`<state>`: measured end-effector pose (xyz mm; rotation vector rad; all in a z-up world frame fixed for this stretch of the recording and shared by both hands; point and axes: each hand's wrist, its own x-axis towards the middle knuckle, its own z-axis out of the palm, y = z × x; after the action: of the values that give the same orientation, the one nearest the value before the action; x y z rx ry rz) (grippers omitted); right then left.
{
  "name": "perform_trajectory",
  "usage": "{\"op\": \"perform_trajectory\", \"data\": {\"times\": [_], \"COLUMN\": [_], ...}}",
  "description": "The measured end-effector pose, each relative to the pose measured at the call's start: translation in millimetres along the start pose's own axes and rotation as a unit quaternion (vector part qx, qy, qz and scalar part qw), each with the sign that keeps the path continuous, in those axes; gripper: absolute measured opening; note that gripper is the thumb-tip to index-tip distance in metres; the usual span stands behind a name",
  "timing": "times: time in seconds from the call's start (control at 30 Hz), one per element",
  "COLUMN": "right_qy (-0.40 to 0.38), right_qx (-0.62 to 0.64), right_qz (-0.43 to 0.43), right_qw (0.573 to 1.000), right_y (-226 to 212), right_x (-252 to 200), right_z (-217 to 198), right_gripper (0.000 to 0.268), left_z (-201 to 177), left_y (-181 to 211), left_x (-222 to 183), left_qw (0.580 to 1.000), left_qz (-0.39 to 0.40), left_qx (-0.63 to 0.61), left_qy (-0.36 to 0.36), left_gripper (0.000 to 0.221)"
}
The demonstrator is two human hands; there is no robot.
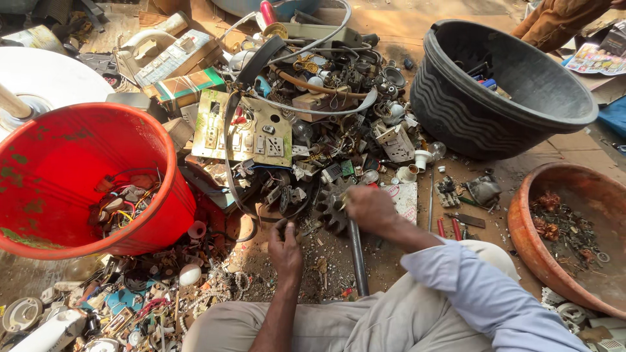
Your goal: The person sits on the ground and uses a hammer to break apart various electronic components and scrap items. They repeatedly strike objects such as a blue cylindrical part, a metal ring, and a circuit board to separate them into smaller pieces.
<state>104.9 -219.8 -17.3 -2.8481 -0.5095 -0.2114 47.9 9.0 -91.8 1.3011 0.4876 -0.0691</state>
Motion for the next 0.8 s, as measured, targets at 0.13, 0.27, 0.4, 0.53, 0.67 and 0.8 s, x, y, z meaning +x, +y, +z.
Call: {"op": "perform_trajectory", "data": {"times": [0.13, 0.27, 0.4, 0.53, 0.67, 0.8], "right_qy": [0.362, 0.108, -0.162, -0.201, -0.186, -0.178], "right_qx": [0.026, -0.011, -0.050, -0.145, -0.258, -0.294], "right_qz": [0.237, 0.198, 0.143, 0.164, 0.099, 0.060], "right_qw": [0.901, 0.974, 0.975, 0.955, 0.943, 0.937], "right_y": [95.9, 105.5, 83.8, 95.9, 116.5, 110.6], "right_x": [22.5, 23.8, 63.0, 128.1, 155.7, 142.4], "right_z": [-130.4, -80.5, 14.9, 52.2, 69.0, 33.8], "right_gripper": [0.022, 0.037, 0.044, 0.055, 0.035, 0.024], "left_z": [4.3, 10.5, 6.2, 6.0, 8.4, 9.5], "left_y": [-1.6, -10.8, -13.9, -15.5, -18.9, -18.7], "left_x": [-3.3, -2.5, -1.9, 5.6, 10.4, 10.5], "left_qw": [0.997, 0.997, 0.995, 0.996, 0.996, 0.990], "left_qz": [-0.013, 0.028, -0.005, -0.043, -0.037, -0.026], "left_qx": [0.080, 0.063, 0.099, 0.078, 0.077, 0.136], "left_qy": [-0.001, -0.016, -0.005, -0.011, -0.015, -0.011], "left_gripper": [0.035, 0.036, 0.038, 0.039, 0.039, 0.040]}}
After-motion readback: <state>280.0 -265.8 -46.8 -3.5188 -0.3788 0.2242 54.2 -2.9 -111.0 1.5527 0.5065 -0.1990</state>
